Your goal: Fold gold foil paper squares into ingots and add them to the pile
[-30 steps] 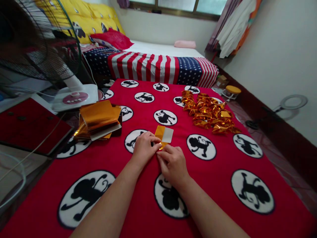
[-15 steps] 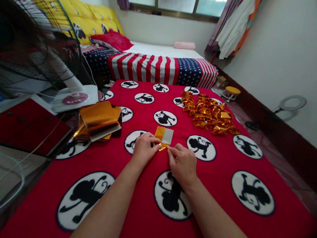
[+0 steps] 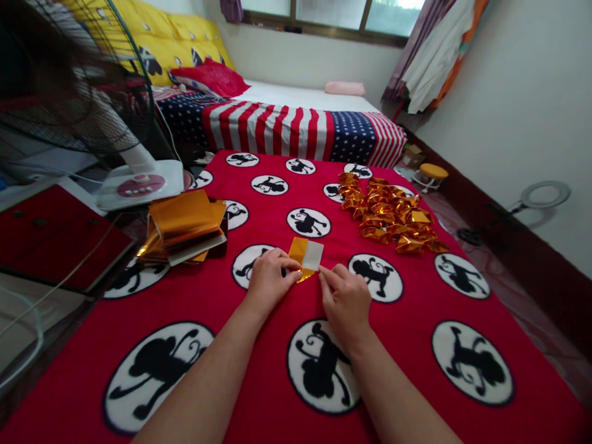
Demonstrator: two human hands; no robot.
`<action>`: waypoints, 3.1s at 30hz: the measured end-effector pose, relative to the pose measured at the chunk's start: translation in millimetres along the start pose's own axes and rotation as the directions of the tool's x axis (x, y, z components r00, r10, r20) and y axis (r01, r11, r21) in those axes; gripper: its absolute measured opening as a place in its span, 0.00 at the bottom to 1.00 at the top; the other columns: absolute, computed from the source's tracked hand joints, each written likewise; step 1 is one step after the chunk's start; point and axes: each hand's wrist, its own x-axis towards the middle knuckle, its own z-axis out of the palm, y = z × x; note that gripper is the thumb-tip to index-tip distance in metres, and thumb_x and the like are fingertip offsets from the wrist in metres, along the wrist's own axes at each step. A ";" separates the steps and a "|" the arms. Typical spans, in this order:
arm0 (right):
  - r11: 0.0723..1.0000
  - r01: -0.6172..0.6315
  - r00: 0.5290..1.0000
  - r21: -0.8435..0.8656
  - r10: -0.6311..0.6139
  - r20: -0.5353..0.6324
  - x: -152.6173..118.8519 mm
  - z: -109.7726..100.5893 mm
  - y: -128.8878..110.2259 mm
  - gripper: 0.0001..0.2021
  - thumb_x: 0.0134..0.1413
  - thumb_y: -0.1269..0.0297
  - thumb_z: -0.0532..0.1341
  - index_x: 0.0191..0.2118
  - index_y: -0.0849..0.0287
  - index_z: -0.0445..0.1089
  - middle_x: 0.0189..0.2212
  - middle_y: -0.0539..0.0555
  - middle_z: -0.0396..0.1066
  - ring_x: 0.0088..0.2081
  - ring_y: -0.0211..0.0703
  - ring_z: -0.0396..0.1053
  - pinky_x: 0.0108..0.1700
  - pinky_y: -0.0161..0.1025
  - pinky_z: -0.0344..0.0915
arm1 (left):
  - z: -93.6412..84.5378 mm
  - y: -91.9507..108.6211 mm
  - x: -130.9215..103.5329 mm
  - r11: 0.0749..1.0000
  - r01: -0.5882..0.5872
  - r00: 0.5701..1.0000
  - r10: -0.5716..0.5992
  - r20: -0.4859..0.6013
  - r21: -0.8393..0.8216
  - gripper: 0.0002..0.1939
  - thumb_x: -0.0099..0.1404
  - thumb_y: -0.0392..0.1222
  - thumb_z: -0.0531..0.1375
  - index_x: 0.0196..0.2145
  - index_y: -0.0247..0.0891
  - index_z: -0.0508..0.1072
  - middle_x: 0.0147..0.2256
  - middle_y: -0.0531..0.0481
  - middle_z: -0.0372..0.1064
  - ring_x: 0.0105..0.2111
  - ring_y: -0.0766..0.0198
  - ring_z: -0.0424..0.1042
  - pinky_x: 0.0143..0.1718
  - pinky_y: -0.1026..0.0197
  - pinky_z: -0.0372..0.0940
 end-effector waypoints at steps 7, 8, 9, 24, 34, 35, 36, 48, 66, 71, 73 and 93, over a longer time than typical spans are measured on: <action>0.999 -0.039 0.999 0.034 0.039 0.003 2.3 5.6 -0.2 0.09 0.62 0.66 0.59 0.40 0.53 0.78 0.27 0.50 0.68 0.29 0.40 0.63 0.33 0.39 0.50 | -0.9 0.9 0.2 1.000 -0.003 1.000 0.003 0.006 0.005 0.03 0.55 0.38 0.67 0.30 0.43 0.80 0.31 0.52 0.72 0.35 0.62 0.70 0.39 0.59 0.63; 0.998 -0.029 0.999 0.049 0.030 -0.024 2.6 6.2 0.1 0.10 0.62 0.66 0.58 0.41 0.54 0.77 0.28 0.51 0.68 0.29 0.40 0.63 0.34 0.39 0.50 | -1.0 1.0 0.0 1.000 -0.006 1.000 0.006 0.006 0.003 0.02 0.55 0.38 0.67 0.30 0.42 0.80 0.31 0.52 0.72 0.35 0.62 0.70 0.39 0.59 0.62; 0.997 0.000 0.999 0.077 0.003 -0.037 2.8 6.7 -0.2 0.10 0.63 0.66 0.57 0.42 0.54 0.77 0.29 0.51 0.68 0.30 0.40 0.63 0.34 0.39 0.51 | -1.1 1.1 -0.1 1.000 -0.013 1.000 0.013 0.007 -0.002 0.02 0.55 0.38 0.67 0.29 0.42 0.79 0.31 0.52 0.72 0.35 0.62 0.70 0.39 0.59 0.62; 0.969 -0.018 0.992 0.245 -0.014 0.127 9.2 13.6 -6.5 0.10 0.63 0.66 0.58 0.40 0.53 0.78 0.30 0.50 0.67 0.32 0.38 0.65 0.34 0.37 0.53 | -10.1 -3.4 0.5 0.997 -0.060 0.991 0.065 0.117 -0.046 0.05 0.56 0.33 0.66 0.32 0.39 0.79 0.35 0.50 0.72 0.38 0.61 0.70 0.43 0.58 0.63; 0.962 -0.064 0.993 0.267 0.035 0.111 8.9 18.3 -6.6 0.09 0.57 0.67 0.61 0.39 0.51 0.79 0.30 0.49 0.69 0.30 0.37 0.66 0.34 0.37 0.52 | -15.5 -1.5 2.1 0.998 -0.026 0.986 0.035 0.165 -0.056 0.09 0.56 0.31 0.64 0.35 0.40 0.80 0.37 0.49 0.72 0.39 0.60 0.70 0.45 0.57 0.64; 0.962 -0.069 0.993 0.264 0.041 0.109 9.0 18.7 -6.9 0.08 0.57 0.67 0.62 0.39 0.51 0.79 0.30 0.49 0.70 0.30 0.37 0.66 0.34 0.38 0.52 | -15.2 -1.5 2.0 0.998 -0.023 0.986 0.032 0.163 -0.058 0.08 0.56 0.31 0.64 0.35 0.40 0.80 0.37 0.48 0.72 0.39 0.60 0.70 0.45 0.57 0.65; 0.963 -0.074 0.993 0.260 0.048 0.108 9.2 19.3 -7.3 0.08 0.56 0.67 0.62 0.39 0.51 0.79 0.30 0.49 0.70 0.30 0.37 0.65 0.34 0.38 0.52 | -14.8 -1.6 1.9 0.998 -0.020 0.987 0.029 0.159 -0.059 0.08 0.56 0.31 0.64 0.34 0.39 0.80 0.37 0.48 0.72 0.39 0.60 0.70 0.45 0.57 0.65; 0.955 -0.115 0.986 0.275 0.076 0.147 9.9 17.1 -9.2 0.08 0.55 0.67 0.63 0.38 0.50 0.79 0.30 0.49 0.70 0.32 0.38 0.66 0.34 0.37 0.53 | -13.2 -1.6 1.4 0.999 -0.014 0.989 0.021 0.147 -0.051 0.07 0.56 0.33 0.64 0.33 0.41 0.80 0.36 0.49 0.72 0.39 0.60 0.70 0.45 0.57 0.64; 0.941 -0.144 0.985 0.306 0.106 0.139 9.9 20.4 -9.1 0.08 0.53 0.67 0.64 0.37 0.51 0.79 0.29 0.49 0.70 0.31 0.39 0.66 0.34 0.36 0.55 | -12.5 0.0 1.2 0.999 -0.022 0.991 0.027 0.134 -0.042 0.07 0.56 0.34 0.65 0.33 0.42 0.80 0.35 0.50 0.71 0.38 0.60 0.70 0.44 0.57 0.65; 0.946 -0.138 0.986 0.294 0.103 0.133 10.2 20.2 -10.7 0.07 0.52 0.66 0.64 0.37 0.51 0.79 0.28 0.49 0.69 0.31 0.39 0.66 0.35 0.36 0.55 | -12.0 -0.3 1.3 0.999 -0.018 0.990 0.023 0.137 -0.034 0.07 0.55 0.34 0.65 0.33 0.41 0.80 0.35 0.50 0.71 0.38 0.60 0.70 0.44 0.57 0.65; 0.946 -0.140 0.986 0.291 0.104 0.134 10.3 19.5 -11.5 0.07 0.52 0.65 0.65 0.36 0.51 0.79 0.28 0.49 0.69 0.31 0.39 0.65 0.35 0.36 0.55 | -12.2 0.0 1.2 1.000 -0.013 0.990 0.017 0.140 -0.028 0.07 0.55 0.33 0.66 0.33 0.41 0.80 0.35 0.49 0.71 0.39 0.60 0.70 0.45 0.57 0.65; 0.919 -0.130 0.976 0.373 0.052 0.211 12.3 15.2 -4.0 0.11 0.50 0.71 0.65 0.39 0.51 0.79 0.29 0.49 0.70 0.32 0.39 0.66 0.35 0.35 0.57 | -20.3 -3.4 1.7 0.992 -0.079 0.975 0.097 0.198 -0.097 0.12 0.55 0.27 0.62 0.35 0.40 0.79 0.37 0.49 0.72 0.40 0.60 0.70 0.47 0.57 0.65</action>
